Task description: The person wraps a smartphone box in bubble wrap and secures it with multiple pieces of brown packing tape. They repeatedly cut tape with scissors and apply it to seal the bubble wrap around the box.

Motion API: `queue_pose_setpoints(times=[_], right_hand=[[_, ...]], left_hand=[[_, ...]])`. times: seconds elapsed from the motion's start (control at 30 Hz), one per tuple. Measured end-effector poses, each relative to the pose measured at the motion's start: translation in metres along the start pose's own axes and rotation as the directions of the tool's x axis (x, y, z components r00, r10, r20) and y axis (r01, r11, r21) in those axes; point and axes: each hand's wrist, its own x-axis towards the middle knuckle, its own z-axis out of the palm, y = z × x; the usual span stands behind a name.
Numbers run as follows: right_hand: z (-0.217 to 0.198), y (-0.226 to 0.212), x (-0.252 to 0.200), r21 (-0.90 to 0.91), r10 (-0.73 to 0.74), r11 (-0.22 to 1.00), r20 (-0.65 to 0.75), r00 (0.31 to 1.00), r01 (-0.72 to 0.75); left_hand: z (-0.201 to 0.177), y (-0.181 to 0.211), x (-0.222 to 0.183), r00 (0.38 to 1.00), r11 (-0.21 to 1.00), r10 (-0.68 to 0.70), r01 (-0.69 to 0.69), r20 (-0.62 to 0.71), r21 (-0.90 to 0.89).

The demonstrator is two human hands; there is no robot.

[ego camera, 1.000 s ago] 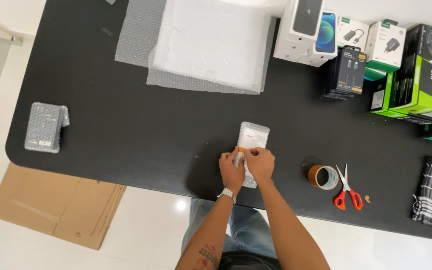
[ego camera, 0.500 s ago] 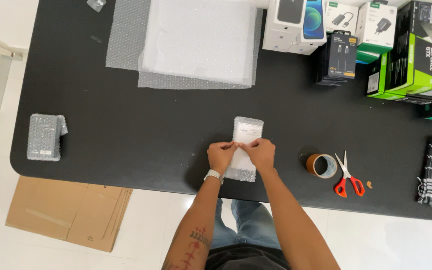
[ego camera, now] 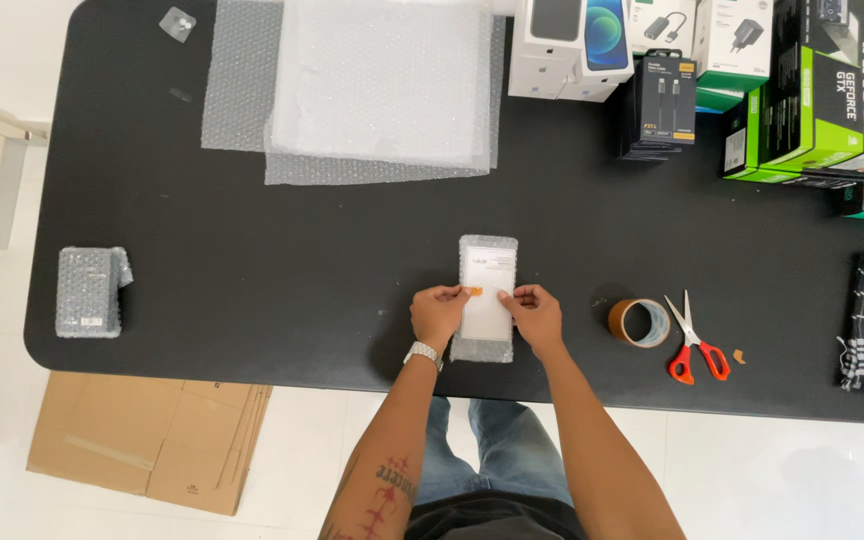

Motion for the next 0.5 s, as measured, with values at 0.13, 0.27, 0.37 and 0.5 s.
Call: queue_pose_setpoints(times=[0.13, 0.27, 0.37, 0.5], right_hand=[[-0.007, 0.002, -0.001, -0.015, -0.023, 1.000, 0.007, 1.000, 0.024], [-0.010, 0.003, 0.000, -0.104, -0.054, 0.993, -0.012, 0.998, 0.052], [-0.011, 0.009, 0.006, -0.125, -0.064, 0.990, 0.002, 0.998, 0.064], [-0.010, 0.004, 0.011, -0.223, -0.101, 0.969, 0.037, 0.994, 0.106]], left_hand=[[0.011, -0.018, 0.000, 1.000, 0.999, -0.025, 0.025, 0.001, 0.024], [0.017, -0.038, 0.003, 0.999, 0.992, 0.014, -0.009, 0.042, -0.127], [0.009, -0.032, -0.004, 0.992, 0.968, -0.026, 0.056, 0.124, -0.245], [0.013, -0.039, -0.016, 0.963, 0.956, -0.083, 0.149, 0.255, -0.252]])
